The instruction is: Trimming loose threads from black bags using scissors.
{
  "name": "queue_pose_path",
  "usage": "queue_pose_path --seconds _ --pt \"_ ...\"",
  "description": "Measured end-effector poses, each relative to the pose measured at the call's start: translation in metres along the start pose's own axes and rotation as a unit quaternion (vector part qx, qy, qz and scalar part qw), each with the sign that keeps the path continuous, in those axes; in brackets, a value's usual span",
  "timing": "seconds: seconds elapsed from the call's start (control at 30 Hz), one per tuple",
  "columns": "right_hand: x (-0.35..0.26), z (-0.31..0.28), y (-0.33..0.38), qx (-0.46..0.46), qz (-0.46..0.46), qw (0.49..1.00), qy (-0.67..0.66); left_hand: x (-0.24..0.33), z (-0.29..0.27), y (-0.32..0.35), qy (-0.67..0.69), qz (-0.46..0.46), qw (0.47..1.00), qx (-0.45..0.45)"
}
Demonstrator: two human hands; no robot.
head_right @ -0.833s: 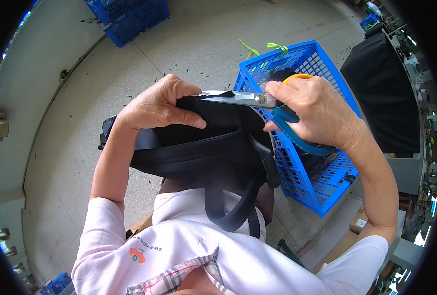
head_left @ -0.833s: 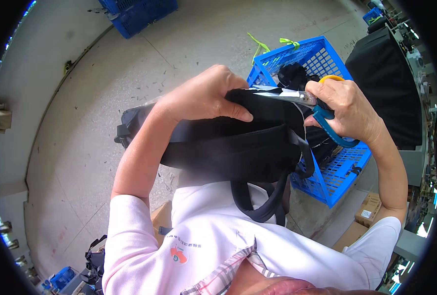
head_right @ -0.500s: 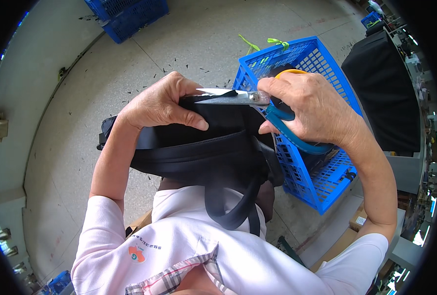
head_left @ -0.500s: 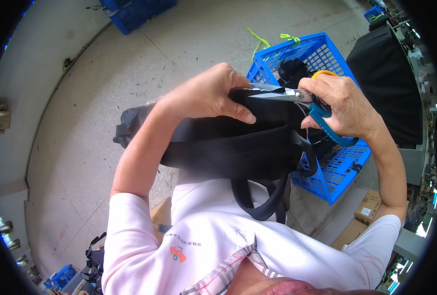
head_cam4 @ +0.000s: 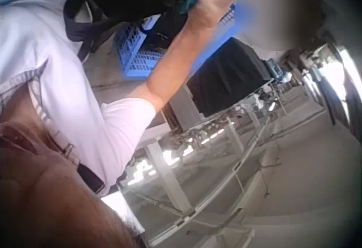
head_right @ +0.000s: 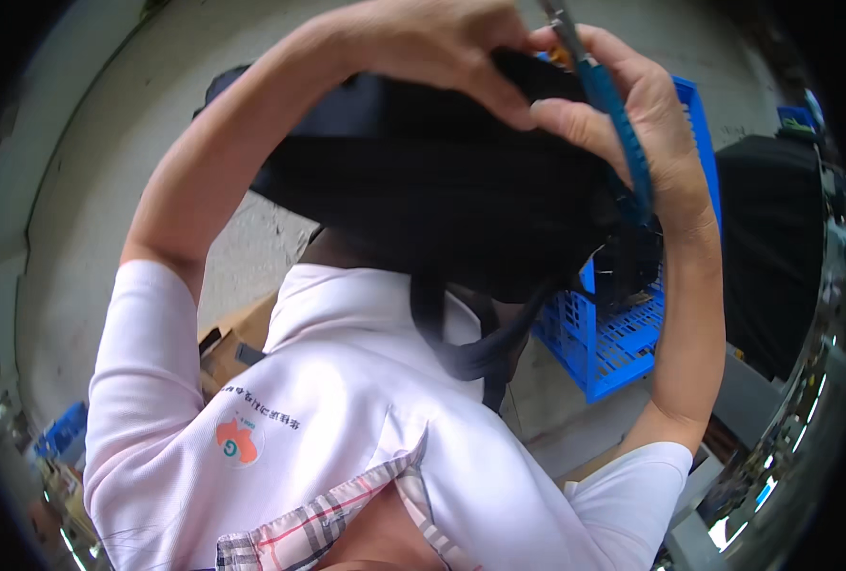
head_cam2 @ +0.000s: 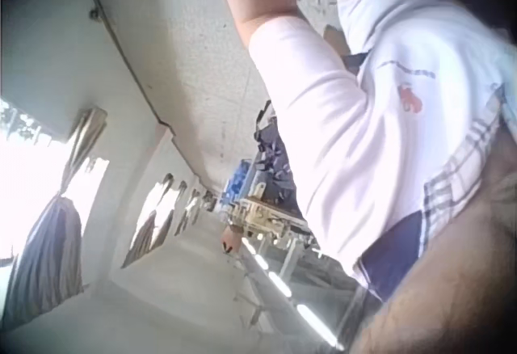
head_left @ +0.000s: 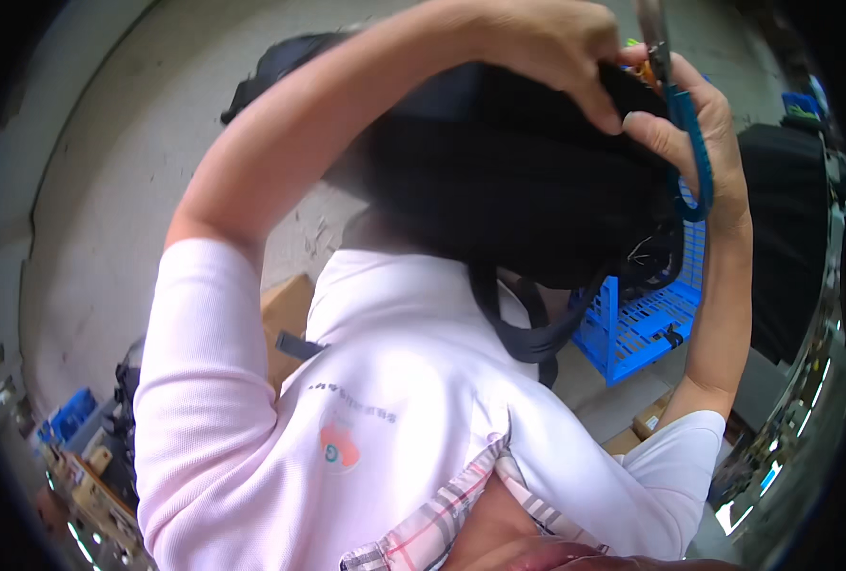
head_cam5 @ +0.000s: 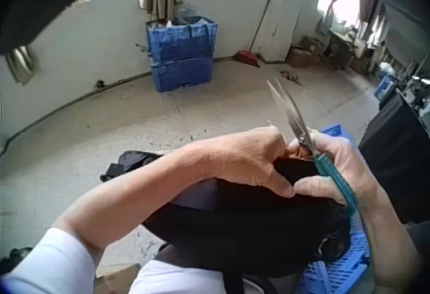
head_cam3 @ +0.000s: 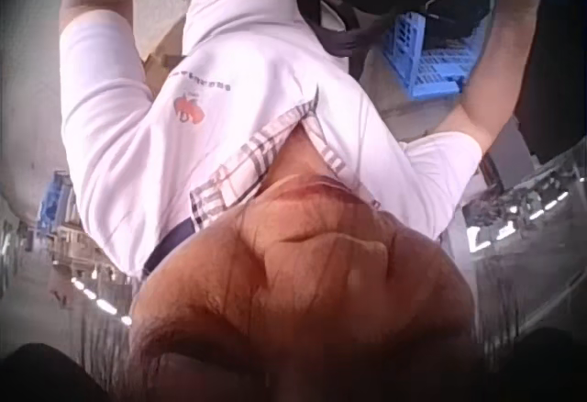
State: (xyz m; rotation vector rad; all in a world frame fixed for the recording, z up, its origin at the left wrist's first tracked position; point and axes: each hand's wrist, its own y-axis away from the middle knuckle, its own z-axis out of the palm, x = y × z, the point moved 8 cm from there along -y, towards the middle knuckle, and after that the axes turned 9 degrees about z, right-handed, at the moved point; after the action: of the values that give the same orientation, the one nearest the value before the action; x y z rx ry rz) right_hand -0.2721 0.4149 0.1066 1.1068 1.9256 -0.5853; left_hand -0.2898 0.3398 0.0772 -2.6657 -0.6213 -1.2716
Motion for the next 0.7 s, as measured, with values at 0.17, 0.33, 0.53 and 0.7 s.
queue_pose_path --seconds 0.17,0.33,0.53,0.7 --pt "0.038 -0.024 0.004 0.11 0.068 0.99 0.049 -0.051 -0.048 0.098 0.006 -0.099 0.97 0.223" --pt "0.072 -0.057 0.03 0.17 0.053 0.983 -0.037 -0.152 0.002 0.168 0.243 -0.183 0.883 0.358" --pt "0.058 -0.046 0.049 0.248 0.066 0.964 -0.062 -0.187 0.061 0.163 0.422 -0.167 0.762 0.461" --pt "0.039 -0.055 0.086 0.389 0.022 0.917 -0.078 -0.132 -0.052 0.172 0.334 0.025 0.752 0.567"
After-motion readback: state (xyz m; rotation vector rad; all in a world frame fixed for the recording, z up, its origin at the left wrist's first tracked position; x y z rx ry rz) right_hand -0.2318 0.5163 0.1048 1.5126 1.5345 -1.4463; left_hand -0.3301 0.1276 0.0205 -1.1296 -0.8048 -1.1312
